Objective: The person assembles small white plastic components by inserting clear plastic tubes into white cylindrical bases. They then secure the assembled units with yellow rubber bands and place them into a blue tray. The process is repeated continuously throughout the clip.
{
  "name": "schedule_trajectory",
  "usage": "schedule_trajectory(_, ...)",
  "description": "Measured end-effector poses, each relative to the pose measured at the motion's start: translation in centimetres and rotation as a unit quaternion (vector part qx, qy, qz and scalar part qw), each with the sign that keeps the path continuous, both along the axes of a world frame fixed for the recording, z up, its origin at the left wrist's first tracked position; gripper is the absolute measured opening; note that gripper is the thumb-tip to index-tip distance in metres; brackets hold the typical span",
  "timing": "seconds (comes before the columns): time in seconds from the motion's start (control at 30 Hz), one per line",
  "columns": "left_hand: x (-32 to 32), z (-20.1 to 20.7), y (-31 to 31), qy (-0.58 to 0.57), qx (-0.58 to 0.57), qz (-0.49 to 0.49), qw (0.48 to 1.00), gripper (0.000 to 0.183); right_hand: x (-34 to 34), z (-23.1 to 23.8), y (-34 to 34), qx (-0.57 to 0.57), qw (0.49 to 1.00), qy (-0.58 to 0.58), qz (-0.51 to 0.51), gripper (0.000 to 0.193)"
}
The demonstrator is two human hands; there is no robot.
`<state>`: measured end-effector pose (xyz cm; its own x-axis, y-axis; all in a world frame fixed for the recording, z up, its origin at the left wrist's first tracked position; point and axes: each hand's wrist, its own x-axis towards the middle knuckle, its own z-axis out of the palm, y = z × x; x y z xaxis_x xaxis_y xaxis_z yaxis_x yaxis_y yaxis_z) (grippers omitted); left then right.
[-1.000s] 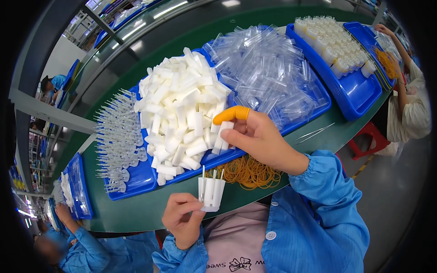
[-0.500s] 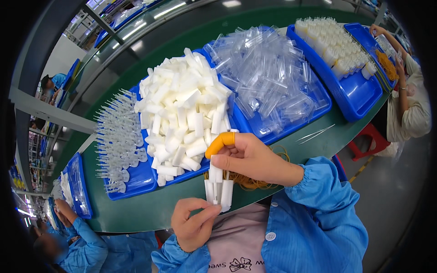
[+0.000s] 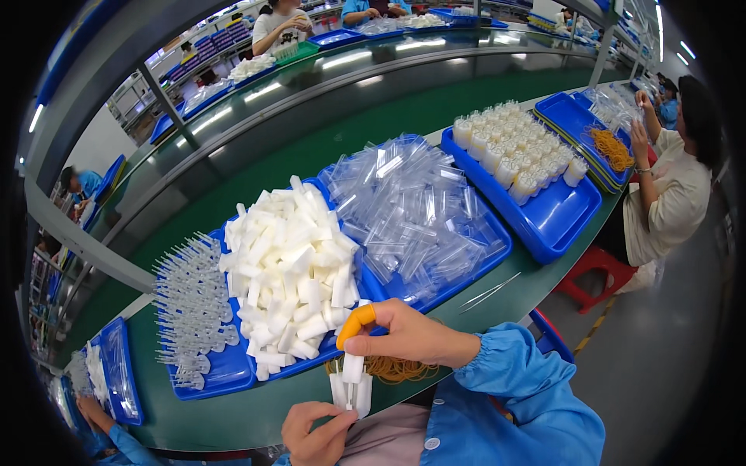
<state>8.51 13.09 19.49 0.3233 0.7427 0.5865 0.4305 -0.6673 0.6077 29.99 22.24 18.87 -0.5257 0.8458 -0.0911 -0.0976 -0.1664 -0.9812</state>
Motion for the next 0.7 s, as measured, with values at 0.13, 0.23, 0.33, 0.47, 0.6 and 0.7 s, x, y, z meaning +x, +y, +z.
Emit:
schedule_trajectory(0.13,0.0,0.0,-0.7,-0.017,-0.021,0.016,0.999,0.028,-0.2,0.3,-0.9,0.088,0.994,-0.052,-0.035,0.019)
schedule_trajectory(0.23,0.0,0.2,-0.8,-0.014,-0.029,0.015,0.999,0.027,-0.4,-0.1,-1.7,0.221,0.967,-0.112,-0.059,0.019)
schedule_trajectory(0.33,0.0,0.0,-1.2,-0.019,-0.030,0.008,0.999,0.025,-0.8,0.0,-2.4,0.139,0.989,-0.045,0.027,0.018)
schedule_trajectory(0.47,-0.3,-0.6,-1.6,-0.030,-0.044,0.008,0.999,0.025,-1.3,0.6,-3.3,0.192,0.978,-0.075,0.016,0.017)
schedule_trajectory(0.6,-0.2,-0.8,-2.2,-0.076,-0.034,0.056,0.995,0.023,-2.1,0.5,-4.1,0.285,0.955,-0.080,-0.019,0.014)
schedule_trajectory(0.7,-0.4,-0.9,-2.2,-0.089,-0.034,0.092,0.991,0.021,-1.9,0.5,-4.4,0.303,0.948,-0.095,-0.007,0.013)
